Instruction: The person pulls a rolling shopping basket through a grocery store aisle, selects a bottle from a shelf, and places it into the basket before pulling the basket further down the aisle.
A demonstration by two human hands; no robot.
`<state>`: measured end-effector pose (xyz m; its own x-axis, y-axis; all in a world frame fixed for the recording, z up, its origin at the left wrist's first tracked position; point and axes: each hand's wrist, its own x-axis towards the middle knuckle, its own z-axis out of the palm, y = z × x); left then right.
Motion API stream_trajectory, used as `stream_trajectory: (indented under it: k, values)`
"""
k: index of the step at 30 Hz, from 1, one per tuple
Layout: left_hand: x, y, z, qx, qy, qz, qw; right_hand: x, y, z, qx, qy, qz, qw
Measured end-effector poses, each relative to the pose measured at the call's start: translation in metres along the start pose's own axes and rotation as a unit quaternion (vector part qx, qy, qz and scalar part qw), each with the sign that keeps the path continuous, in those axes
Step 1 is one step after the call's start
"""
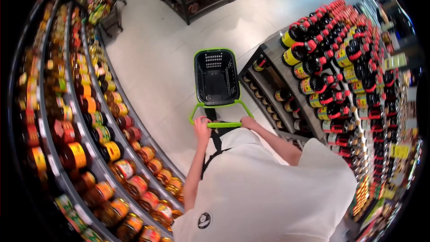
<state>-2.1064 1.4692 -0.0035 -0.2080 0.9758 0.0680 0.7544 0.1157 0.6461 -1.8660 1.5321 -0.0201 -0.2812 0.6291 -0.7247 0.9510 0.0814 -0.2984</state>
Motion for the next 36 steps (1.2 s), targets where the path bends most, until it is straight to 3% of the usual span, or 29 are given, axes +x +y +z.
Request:
stream_trajectory:
  k: [3, 6, 14, 20, 25, 32, 36]
  values:
    - [0.045, -0.010, -0.009, 0.012, -0.038, 0.044, 0.998, 0.021, -0.020, -0.024, 0.000, -0.033, 0.012, 0.999]
    - [0.084, -0.018, -0.019, 0.015, -0.059, 0.079, 0.995, 0.027, -0.044, -0.053, 0.012, 0.001, 0.026, 1.000]
    - [0.147, -0.038, -0.028, -0.005, -0.100, 0.076, 0.992, 0.055, -0.081, -0.082, 0.078, 0.015, 0.104, 0.991]
    - [0.187, -0.079, -0.048, 0.022, -0.163, 0.091, 0.982, 0.103, -0.110, -0.054, 0.061, -0.016, 0.113, 0.992]
    - [0.247, -0.141, -0.066, -0.003, -0.211, 0.155, 0.965, 0.128, -0.176, -0.063, 0.123, -0.001, 0.176, 0.977]
    - [0.319, -0.221, -0.094, -0.011, -0.254, 0.218, 0.942, 0.166, -0.274, -0.057, 0.162, 0.094, 0.257, 0.948]
    - [0.336, -0.238, -0.100, -0.012, -0.277, 0.235, 0.932, 0.181, -0.295, -0.052, 0.172, 0.083, 0.302, 0.934]
